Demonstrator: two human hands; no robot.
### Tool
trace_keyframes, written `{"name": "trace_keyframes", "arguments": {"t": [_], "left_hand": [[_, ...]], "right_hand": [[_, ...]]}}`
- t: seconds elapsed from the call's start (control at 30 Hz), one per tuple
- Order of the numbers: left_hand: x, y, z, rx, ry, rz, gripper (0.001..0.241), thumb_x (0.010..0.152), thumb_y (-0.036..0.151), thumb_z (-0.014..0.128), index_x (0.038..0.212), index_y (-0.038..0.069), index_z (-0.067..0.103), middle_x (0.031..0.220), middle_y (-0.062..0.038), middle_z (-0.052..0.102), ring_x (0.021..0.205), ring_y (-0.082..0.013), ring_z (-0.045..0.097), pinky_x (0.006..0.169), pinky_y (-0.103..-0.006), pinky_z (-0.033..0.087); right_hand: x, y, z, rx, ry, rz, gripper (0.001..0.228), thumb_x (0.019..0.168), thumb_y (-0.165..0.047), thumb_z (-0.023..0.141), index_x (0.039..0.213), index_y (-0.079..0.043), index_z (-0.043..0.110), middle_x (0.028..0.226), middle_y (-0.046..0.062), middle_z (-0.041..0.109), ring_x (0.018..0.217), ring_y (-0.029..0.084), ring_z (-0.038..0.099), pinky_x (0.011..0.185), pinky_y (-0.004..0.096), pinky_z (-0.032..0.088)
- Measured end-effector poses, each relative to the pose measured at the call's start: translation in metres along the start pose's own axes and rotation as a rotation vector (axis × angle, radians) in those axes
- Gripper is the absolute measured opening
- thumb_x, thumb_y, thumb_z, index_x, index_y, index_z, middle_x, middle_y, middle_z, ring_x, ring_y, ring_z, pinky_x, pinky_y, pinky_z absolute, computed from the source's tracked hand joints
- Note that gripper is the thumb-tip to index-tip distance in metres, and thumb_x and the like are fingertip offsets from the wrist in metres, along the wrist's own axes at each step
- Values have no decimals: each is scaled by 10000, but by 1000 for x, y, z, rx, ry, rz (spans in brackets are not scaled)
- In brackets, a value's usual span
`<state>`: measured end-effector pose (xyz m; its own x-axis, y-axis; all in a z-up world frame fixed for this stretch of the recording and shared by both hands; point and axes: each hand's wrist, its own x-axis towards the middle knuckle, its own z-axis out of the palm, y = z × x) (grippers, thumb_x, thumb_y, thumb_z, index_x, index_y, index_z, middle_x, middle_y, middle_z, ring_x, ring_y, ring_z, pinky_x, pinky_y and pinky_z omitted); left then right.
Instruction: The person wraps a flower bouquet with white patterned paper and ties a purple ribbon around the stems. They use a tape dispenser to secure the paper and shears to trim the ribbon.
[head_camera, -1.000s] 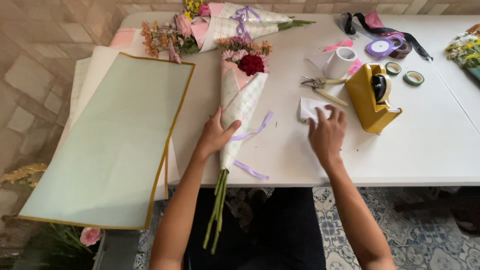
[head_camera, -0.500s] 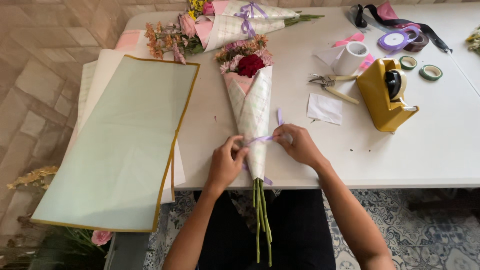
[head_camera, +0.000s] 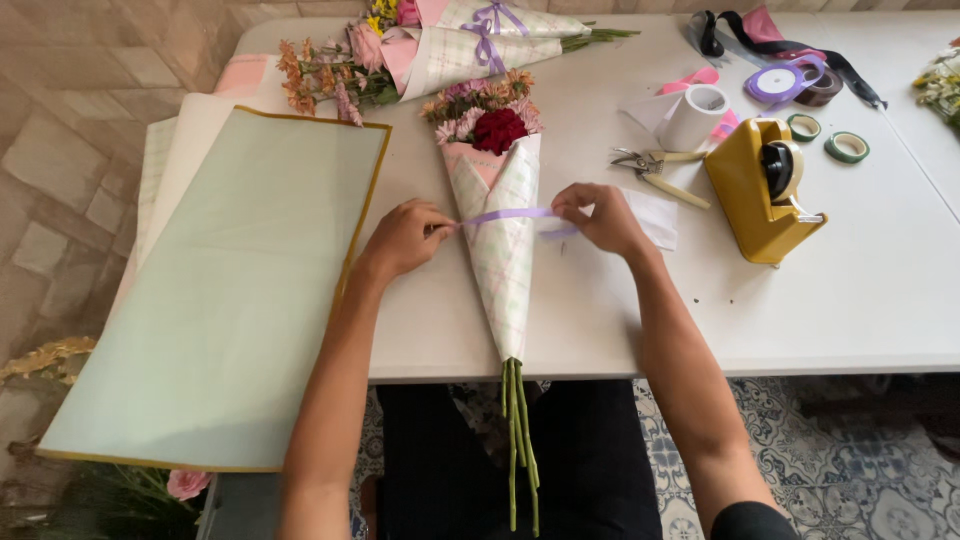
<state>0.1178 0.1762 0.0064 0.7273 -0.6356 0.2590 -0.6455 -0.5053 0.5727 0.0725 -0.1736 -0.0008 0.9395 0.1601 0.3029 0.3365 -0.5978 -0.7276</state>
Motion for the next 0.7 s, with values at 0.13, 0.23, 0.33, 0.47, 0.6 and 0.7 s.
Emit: {"name": "trace_keyframes", "arguments": {"t": [0.13, 0.23, 0.33, 0.47, 0.6, 0.7], "left_hand": [[2, -32, 47, 248, 201, 74, 127, 980, 238, 720, 989, 148, 810, 904, -74, 699, 925, -280, 679, 868, -407, 556], [2, -35, 65, 350, 252, 49, 101, 952, 249, 733, 973, 182, 806, 927, -21, 659, 956, -236, 658, 876, -385, 545], [3, -42, 77, 349, 288, 10, 95, 949, 240, 725, 967, 186, 801, 939, -14, 642, 967, -233, 655, 875, -386, 546], [1, -34, 80, 298, 313, -44, 118, 946, 201, 696, 954, 153, 803, 921, -60, 661, 954, -267, 676, 880, -404, 554], [-2, -31, 80, 225, 277, -33, 120, 941, 152, 682, 928, 113, 795, 923, -86, 673, 955, -289, 685, 882, -401, 556], [-2, -28, 79, 176, 276, 0, 126, 944, 134, 671, 909, 102, 788, 918, -96, 677, 963, -304, 690, 896, -414, 557]], "right_hand": [[-12, -14, 21, -385, -2, -85, 74, 904, -100, 797, 972, -123, 817, 881, 88, 779, 905, 302, 734, 875, 431, 555], [-11, 8, 45, -455, 12, -111, 66, 881, -171, 803, 939, -139, 800, 873, 74, 760, 876, 289, 702, 822, 416, 558], [-10, 23, 67, -424, 65, -73, 57, 852, -178, 793, 890, -139, 777, 842, 64, 741, 842, 277, 687, 776, 394, 562], [-14, 22, 76, -336, 96, 41, 35, 847, -135, 749, 873, -130, 772, 828, 54, 731, 831, 266, 690, 756, 372, 569], [-20, 9, 77, -292, 7, 97, 47, 835, -104, 690, 821, -67, 717, 747, 128, 690, 714, 339, 677, 677, 442, 553], [-24, 7, 83, -217, 10, 205, 70, 847, -112, 680, 850, -54, 718, 721, 161, 688, 656, 373, 672, 622, 474, 538]]}}
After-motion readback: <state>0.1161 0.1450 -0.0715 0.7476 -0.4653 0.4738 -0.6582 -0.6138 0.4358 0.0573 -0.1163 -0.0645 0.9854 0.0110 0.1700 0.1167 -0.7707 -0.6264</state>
